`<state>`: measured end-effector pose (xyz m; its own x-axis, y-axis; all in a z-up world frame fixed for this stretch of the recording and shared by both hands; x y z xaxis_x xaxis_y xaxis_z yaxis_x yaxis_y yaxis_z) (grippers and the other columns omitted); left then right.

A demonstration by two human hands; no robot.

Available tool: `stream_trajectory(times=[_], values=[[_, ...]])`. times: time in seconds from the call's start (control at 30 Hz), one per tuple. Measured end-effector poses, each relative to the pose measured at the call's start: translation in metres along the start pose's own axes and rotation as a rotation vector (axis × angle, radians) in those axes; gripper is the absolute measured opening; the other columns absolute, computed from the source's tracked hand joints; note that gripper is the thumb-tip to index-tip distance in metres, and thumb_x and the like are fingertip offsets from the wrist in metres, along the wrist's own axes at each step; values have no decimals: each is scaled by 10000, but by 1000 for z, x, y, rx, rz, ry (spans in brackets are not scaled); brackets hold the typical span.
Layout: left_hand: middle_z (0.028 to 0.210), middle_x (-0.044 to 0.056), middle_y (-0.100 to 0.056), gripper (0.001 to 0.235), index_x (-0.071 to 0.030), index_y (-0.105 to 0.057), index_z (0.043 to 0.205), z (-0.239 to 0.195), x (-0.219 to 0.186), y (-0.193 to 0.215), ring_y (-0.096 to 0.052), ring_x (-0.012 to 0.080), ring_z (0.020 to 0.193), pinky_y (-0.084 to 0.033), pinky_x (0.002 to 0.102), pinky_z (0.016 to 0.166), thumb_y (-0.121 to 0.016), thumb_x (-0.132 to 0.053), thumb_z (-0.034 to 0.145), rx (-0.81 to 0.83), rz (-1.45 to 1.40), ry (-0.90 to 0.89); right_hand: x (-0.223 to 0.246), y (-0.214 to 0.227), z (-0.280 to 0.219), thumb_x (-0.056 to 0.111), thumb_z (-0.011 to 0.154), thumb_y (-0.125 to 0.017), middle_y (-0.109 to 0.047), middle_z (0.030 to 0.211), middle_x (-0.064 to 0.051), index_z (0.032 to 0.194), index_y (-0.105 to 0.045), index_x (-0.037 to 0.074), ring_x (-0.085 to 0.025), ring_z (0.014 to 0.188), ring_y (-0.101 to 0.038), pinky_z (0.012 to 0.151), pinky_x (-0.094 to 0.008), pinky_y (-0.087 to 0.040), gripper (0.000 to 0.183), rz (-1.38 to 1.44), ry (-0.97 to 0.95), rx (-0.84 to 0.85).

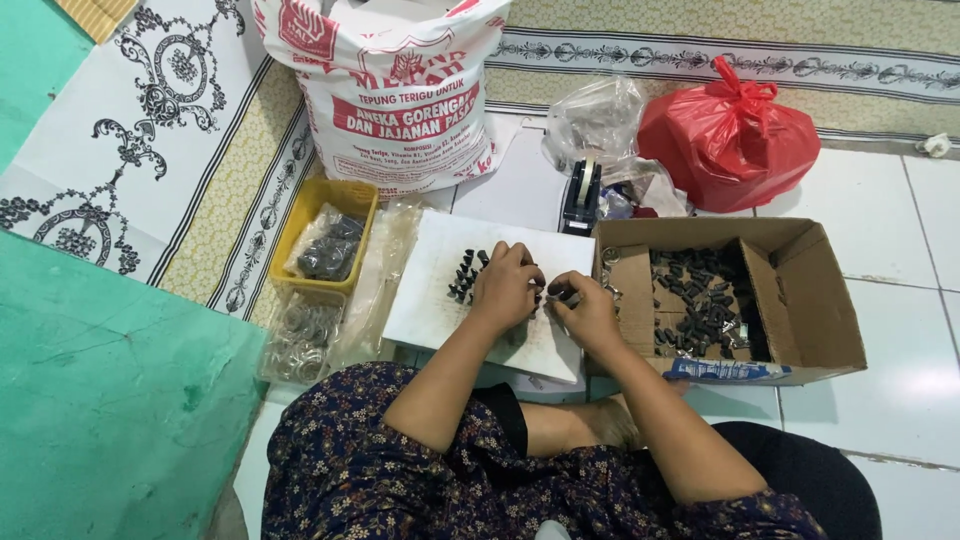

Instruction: Picking up small black pins or toothpicks from a box and inserting them into a grid of holes on a white block.

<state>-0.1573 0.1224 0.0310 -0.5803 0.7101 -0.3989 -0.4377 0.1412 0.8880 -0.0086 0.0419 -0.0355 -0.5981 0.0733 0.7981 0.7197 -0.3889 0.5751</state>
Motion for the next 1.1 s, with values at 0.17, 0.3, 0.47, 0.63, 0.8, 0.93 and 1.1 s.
stream_trajectory(times=[0.17, 0.3, 0.47, 0.63, 0.8, 0.93, 1.1], values=[[964, 27, -571, 39, -141, -770, 831, -3, 1, 3, -512, 228, 1030, -607, 365, 735, -750, -174, 830, 3, -59, 43, 14, 35, 0, -43, 729, -790, -766, 925, -140, 1093, -744, 137, -357, 926, -720, 816, -437, -566, 409, 12, -9, -38], [898, 22, -572, 97, -154, -760, 772, -1, 0, 16, -540, 211, 949, -566, 308, 734, -758, -247, 798, -153, -88, 21, 27, 107, 5, -36, 769, -800, -775, 959, -133, 1114, -771, 121, -314, 911, -735, 757, -402, -586, 380, 12, -69, -137], [894, 31, -603, 115, -148, -762, 807, 13, -27, 22, -570, 211, 919, -564, 305, 749, -751, -263, 814, -220, -110, -39, -16, 197, -8, 53, 830, -837, -754, 983, -199, 1135, -766, 58, -362, 928, -720, 787, -466, -565, 313, -30, -209, -216], [911, 31, -647, 106, -163, -773, 853, 34, -81, -13, -619, 218, 931, -577, 305, 754, -737, -250, 804, -203, -149, -146, -109, 220, -31, 97, 844, -849, -742, 912, -234, 1115, -785, 51, -362, 823, -723, 683, -442, -567, 282, -112, -385, -262], [908, 160, -684, 165, -69, -792, 911, 51, -149, -76, -659, 340, 953, -589, 418, 821, -713, -148, 789, 93, -210, -241, -117, 201, -35, 146, 800, -827, -779, 1100, -204, 1196, -788, 194, -445, 1097, -706, 935, -529, -575, 401, -404, -522, -29], [819, 137, -672, 164, -76, -784, 884, 59, -166, -163, -670, 310, 855, -592, 365, 781, -666, -154, 802, 198, -138, -300, -207, 157, -15, 161, 788, -841, -799, 1049, -141, 1149, -811, 254, -384, 1069, -735, 914, -482, -600, 374, -490, -540, 56], [982, 282, -696, 447, 101, -637, 1243, 55, -165, -194, -695, 372, 927, -613, 418, 790, -587, -85, 839, 515, -365, 84, -173, 143, -22, 118, 870, -710, -786, 976, -186, 1063, -808, 111, -375, 1023, -741, 892, -479, -608, 216, -515, -464, 185]])
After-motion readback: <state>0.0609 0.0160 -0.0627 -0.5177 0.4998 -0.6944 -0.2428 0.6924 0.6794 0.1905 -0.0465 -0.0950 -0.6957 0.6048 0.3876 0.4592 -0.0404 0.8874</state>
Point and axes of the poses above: each hand's wrist, its own z-axis towards the middle knuckle, its own y-axis out of the back of the hand, x = y × z, the point moved 4 cm from there along z, towards the middle knuckle
